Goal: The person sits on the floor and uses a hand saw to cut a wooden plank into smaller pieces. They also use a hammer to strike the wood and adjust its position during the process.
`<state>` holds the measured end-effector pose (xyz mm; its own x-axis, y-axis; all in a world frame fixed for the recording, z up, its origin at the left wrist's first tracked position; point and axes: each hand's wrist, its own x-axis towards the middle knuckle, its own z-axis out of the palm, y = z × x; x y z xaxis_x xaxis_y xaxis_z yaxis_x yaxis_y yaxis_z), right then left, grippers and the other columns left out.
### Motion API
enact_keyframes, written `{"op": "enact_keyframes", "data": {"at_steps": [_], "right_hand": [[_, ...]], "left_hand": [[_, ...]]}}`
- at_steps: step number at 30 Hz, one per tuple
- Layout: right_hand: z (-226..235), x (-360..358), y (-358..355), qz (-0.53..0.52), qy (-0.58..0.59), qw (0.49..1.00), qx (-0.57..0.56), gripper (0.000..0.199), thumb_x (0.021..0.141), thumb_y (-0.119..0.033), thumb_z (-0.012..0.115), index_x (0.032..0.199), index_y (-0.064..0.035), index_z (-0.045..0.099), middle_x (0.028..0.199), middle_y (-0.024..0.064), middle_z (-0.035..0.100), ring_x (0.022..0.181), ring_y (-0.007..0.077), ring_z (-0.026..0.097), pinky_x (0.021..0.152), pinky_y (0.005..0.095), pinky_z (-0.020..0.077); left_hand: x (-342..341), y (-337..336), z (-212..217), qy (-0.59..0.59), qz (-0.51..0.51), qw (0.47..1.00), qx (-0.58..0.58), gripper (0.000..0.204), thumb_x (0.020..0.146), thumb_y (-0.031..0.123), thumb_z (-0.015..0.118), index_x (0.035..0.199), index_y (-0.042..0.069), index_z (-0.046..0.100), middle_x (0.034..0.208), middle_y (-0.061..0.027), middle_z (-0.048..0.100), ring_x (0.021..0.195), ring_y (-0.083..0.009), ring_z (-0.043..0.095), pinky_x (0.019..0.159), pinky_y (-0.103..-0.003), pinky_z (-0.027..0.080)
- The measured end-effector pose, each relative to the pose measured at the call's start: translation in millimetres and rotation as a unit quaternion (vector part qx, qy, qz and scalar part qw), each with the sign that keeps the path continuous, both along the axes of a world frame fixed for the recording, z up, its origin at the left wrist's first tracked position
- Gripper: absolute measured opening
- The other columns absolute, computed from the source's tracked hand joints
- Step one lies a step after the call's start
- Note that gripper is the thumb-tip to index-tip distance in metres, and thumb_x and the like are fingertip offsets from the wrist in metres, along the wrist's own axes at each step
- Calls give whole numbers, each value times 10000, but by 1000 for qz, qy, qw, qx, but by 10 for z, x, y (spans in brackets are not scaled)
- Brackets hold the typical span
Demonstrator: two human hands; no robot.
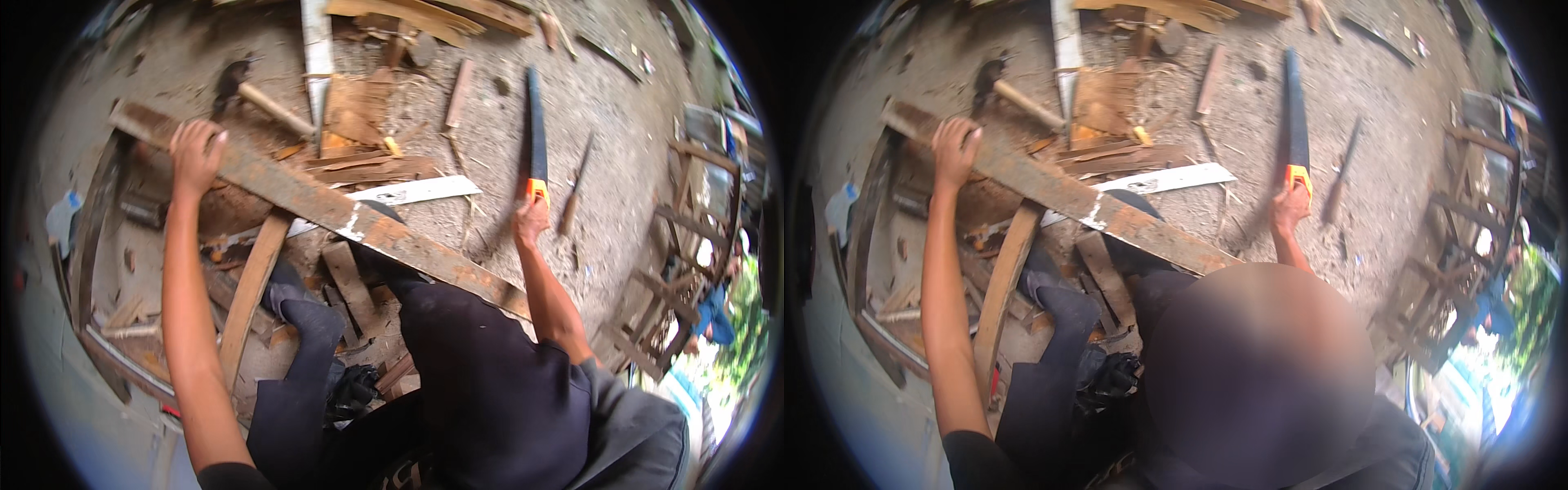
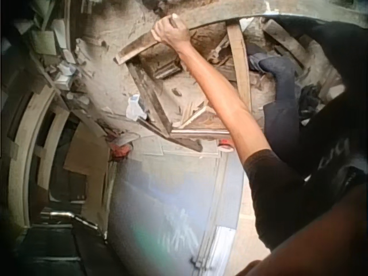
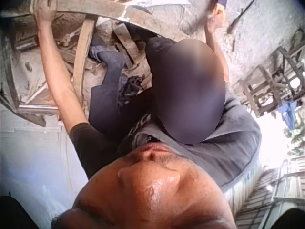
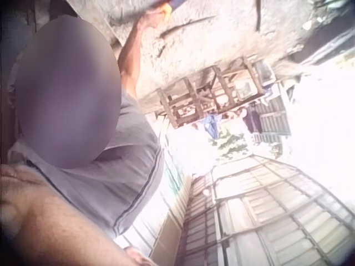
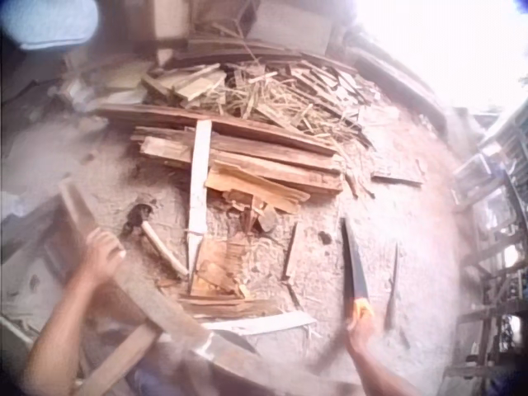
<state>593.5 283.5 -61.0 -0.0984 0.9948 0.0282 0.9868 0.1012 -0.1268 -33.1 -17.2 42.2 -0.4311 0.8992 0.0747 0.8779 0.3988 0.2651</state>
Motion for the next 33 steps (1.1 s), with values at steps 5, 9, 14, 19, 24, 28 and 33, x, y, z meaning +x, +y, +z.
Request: {"op": "enact_keyframes", "data": {"at_steps": [5, 9, 14, 19, 24, 28, 33], "right_hand": [[981, -897, -148, 110, 291, 942, -128, 315, 1074, -308, 474, 1063, -12, 581, 906, 79, 621, 838, 215, 595, 776, 353, 476], [1547, -1593, 113, 140, 515, 774, -341, 346, 1050, -355, 550, 1030, -16, 616, 853, 39, 629, 779, 106, 571, 762, 276, 459], [1583, -2213, 1332, 376, 275, 729, -501, 525, 932, -525, 677, 873, -4, 693, 710, 21, 598, 667, 107, 548, 624, 264, 426], [1812, -3339, 1695, 617, 94, 632, -459, 761, 761, -720, 731, 833, 38, 723, 731, 69, 606, 665, 179, 538, 599, 364, 435], [1671, -4104, 1874, 649, 66, 565, -505, 714, 719, -622, 787, 1014, 27, 766, 825, 81, 637, 789, 186, 519, 693, 373, 447], [1546, -4483, 1774, 679, 37, 540, -496, 702, 736, -605, 793, 1053, 20, 761, 848, 78, 645, 813, 183, 528, 715, 379, 459], [1551, -4845, 1588, 667, -26, 546, -507, 567, 706, -512, 859, 941, -9, 743, 831, 54, 627, 849, 183, 590, 738, 368, 484]], "left_hand": [[-22, 7, 10, 17, 7, 999, 28, 287, 935, 374, 608, 967, 99, 686, 1077, -78, 682, 1125, -284, 603, 1118, -483, 328], [-41, -118, -106, 52, 16, 997, 58, 324, 952, 420, 590, 989, 119, 701, 1093, -55, 681, 1167, -251, 592, 1167, -480, 271], [-69, -86, -281, 18, 15, 996, 81, 369, 1025, 367, 441, 1033, 112, 707, 1103, -63, 670, 1161, -243, 592, 1174, -483, 267], [8, -44, -8, -24, -9, 994, 104, 304, 939, 319, 512, 852, 61, 648, 887, -129, 672, 960, -332, 638, 988, -489, 428], [24, -61, -89, -32, -7, 988, 153, 226, 913, 218, 472, 775, 84, 592, 845, -89, 628, 945, -281, 604, 985, -463, 373], [27, -67, -105, -19, -8, 986, 163, 221, 903, 203, 475, 755, 84, 587, 815, -83, 618, 919, -278, 603, 942, -445, 371], [21, -79, -137, -22, -4, 980, 199, 227, 898, 210, 476, 742, 83, 582, 798, -87, 604, 901, -282, 598, 946, -450, 368]]}}
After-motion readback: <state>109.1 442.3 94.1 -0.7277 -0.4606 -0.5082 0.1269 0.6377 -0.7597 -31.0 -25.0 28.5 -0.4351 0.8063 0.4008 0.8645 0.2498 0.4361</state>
